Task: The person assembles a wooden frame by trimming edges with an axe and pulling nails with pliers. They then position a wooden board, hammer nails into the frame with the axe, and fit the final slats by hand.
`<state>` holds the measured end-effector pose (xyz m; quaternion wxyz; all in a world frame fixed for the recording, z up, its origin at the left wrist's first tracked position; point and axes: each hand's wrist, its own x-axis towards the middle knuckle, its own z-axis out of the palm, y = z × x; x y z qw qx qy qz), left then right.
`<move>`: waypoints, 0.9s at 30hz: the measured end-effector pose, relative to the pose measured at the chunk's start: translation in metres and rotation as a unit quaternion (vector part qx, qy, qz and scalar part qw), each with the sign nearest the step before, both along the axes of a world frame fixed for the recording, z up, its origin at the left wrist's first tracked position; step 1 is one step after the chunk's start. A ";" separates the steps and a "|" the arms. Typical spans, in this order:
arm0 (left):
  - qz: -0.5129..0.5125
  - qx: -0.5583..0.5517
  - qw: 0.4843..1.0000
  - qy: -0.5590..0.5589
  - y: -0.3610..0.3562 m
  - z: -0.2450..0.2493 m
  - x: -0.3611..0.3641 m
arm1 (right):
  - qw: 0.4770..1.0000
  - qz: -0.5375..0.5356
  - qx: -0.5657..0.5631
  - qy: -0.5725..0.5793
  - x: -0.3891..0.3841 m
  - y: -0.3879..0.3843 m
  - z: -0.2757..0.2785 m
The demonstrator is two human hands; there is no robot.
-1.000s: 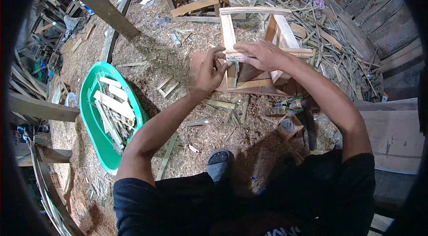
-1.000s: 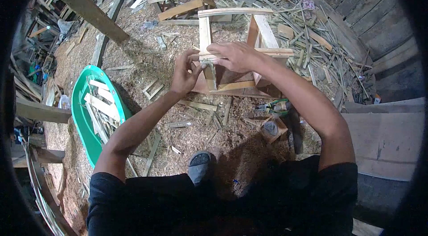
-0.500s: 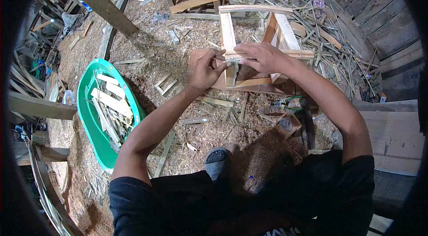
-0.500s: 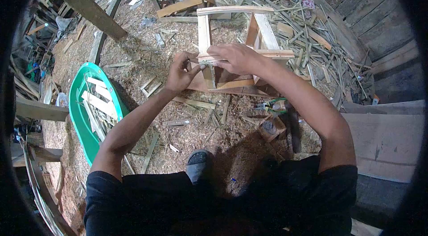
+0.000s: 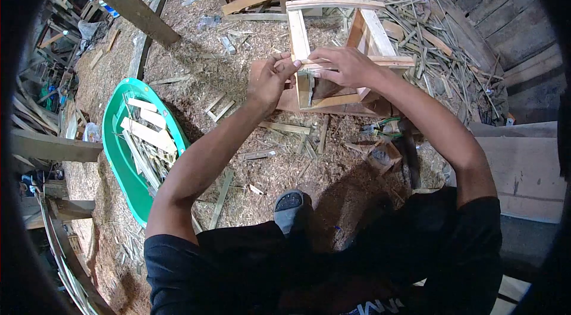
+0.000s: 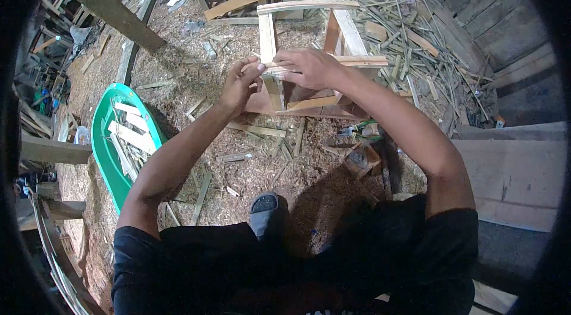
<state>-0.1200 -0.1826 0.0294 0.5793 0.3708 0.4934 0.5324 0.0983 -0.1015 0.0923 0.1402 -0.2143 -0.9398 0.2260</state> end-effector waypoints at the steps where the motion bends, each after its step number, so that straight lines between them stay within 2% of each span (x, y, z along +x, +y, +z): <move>1: -0.005 0.001 1.000 0.000 0.002 -0.001 -0.001 | 1.000 0.000 0.014 0.015 0.001 -0.001 0.000; 8: 0.025 0.016 0.999 0.028 -0.002 0.004 0.007 | 0.993 -0.031 -0.005 0.114 -0.009 -0.005 -0.003; 17: 0.071 0.030 0.990 0.115 -0.001 0.003 0.013 | 0.995 -0.056 -0.005 0.079 -0.013 -0.003 -0.003; 20: 0.067 0.031 0.987 0.143 -0.003 0.005 0.012 | 0.993 -0.036 -0.001 0.108 -0.012 0.000 -0.009; 23: 0.064 0.053 0.983 0.167 -0.005 0.007 0.012 | 0.994 -0.024 -0.010 0.107 -0.011 0.004 -0.014; 27: 0.070 0.113 0.974 0.183 -0.011 0.007 0.016 | 0.999 -0.002 -0.010 0.050 -0.007 0.002 -0.007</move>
